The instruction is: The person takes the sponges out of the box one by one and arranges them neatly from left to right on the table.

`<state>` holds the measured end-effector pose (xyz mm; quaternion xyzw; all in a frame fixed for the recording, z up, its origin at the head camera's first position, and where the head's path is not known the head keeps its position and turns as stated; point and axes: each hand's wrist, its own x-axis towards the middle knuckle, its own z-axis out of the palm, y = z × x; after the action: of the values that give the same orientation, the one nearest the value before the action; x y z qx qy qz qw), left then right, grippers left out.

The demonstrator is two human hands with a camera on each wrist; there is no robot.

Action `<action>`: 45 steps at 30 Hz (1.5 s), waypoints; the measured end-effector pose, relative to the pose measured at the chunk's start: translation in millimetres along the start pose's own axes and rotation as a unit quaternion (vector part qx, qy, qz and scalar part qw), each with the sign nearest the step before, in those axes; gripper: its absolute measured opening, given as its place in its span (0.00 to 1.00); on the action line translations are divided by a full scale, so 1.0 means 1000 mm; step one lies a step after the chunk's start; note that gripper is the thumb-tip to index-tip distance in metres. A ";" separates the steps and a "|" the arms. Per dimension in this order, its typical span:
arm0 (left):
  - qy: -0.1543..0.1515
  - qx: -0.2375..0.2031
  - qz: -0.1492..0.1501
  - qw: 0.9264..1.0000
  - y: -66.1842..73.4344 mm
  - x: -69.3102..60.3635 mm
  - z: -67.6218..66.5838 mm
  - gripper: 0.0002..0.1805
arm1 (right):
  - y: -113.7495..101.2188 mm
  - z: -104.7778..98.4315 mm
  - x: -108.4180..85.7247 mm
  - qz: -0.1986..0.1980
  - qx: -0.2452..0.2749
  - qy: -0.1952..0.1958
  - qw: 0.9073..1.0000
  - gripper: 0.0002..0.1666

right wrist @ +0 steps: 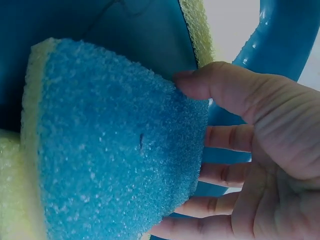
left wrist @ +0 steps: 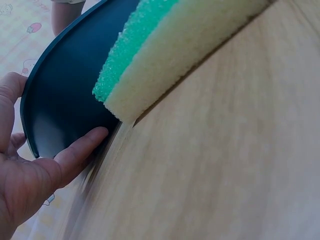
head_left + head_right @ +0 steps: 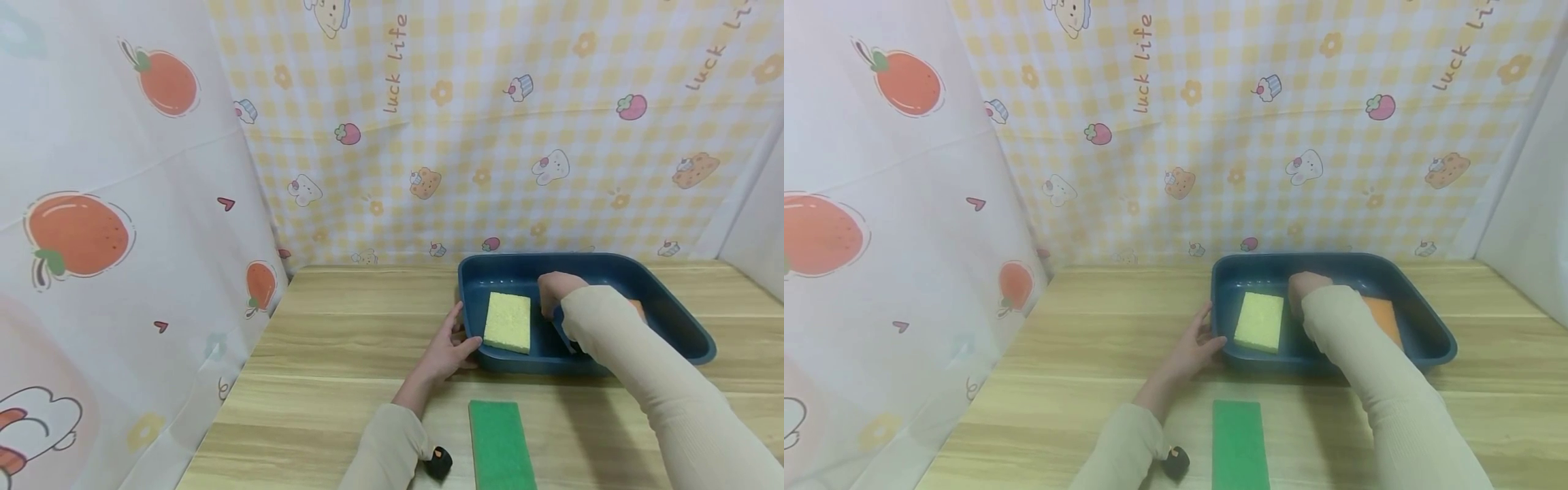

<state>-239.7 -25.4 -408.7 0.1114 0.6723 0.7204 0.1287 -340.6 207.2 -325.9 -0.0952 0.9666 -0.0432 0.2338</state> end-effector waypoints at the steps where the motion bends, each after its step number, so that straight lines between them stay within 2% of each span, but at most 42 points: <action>1: 0.001 0.001 -0.002 1.000 0.000 0.000 0.000 0.41 | 0.001 0.000 0.000 0.001 0.006 0.002 1.000 0.22; 8: -0.001 -0.006 -0.004 1.000 -0.002 0.002 0.000 0.41 | 0.001 0.001 -0.002 0.011 0.033 0.031 0.999 0.34; 12: -0.001 -0.005 -0.006 1.000 -0.003 0.003 0.000 0.40 | -0.005 -0.002 -0.004 0.011 0.024 0.034 0.999 0.29; 19: 0.002 -0.001 -0.008 1.000 -0.006 0.003 0.000 0.40 | -0.011 -0.016 -0.013 -0.026 0.001 0.018 1.000 0.18; 23: 0.004 0.000 -0.008 1.000 -0.006 0.003 0.001 0.40 | -0.011 -0.027 -0.022 -0.026 -0.003 0.017 1.000 0.20; 30: 0.006 0.005 -0.011 1.000 -0.002 0.003 0.001 0.40 | -0.012 -0.041 -0.039 -0.047 -0.037 0.039 0.997 0.26; 35: 0.003 0.009 -0.009 1.000 -0.001 0.003 0.000 0.40 | -0.021 -0.045 -0.057 -0.053 -0.047 0.048 0.996 0.21; 38: 0.002 0.009 -0.013 1.000 -0.001 0.003 0.000 0.40 | -0.028 -0.043 -0.071 -0.055 -0.039 0.058 0.996 0.27; 42: -0.001 0.005 -0.012 1.000 -0.002 0.004 -0.001 0.40 | -0.036 -0.036 -0.090 -0.045 -0.020 0.062 0.997 0.43; 45: -0.003 0.004 -0.011 1.000 -0.002 0.003 -0.001 0.40 | -0.041 -0.029 -0.100 -0.046 -0.014 0.063 0.997 0.45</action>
<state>-242.8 -24.8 -410.9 0.1065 0.6760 0.7160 0.1377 -260.0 188.6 -251.1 -0.1397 0.9745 -0.0466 0.1691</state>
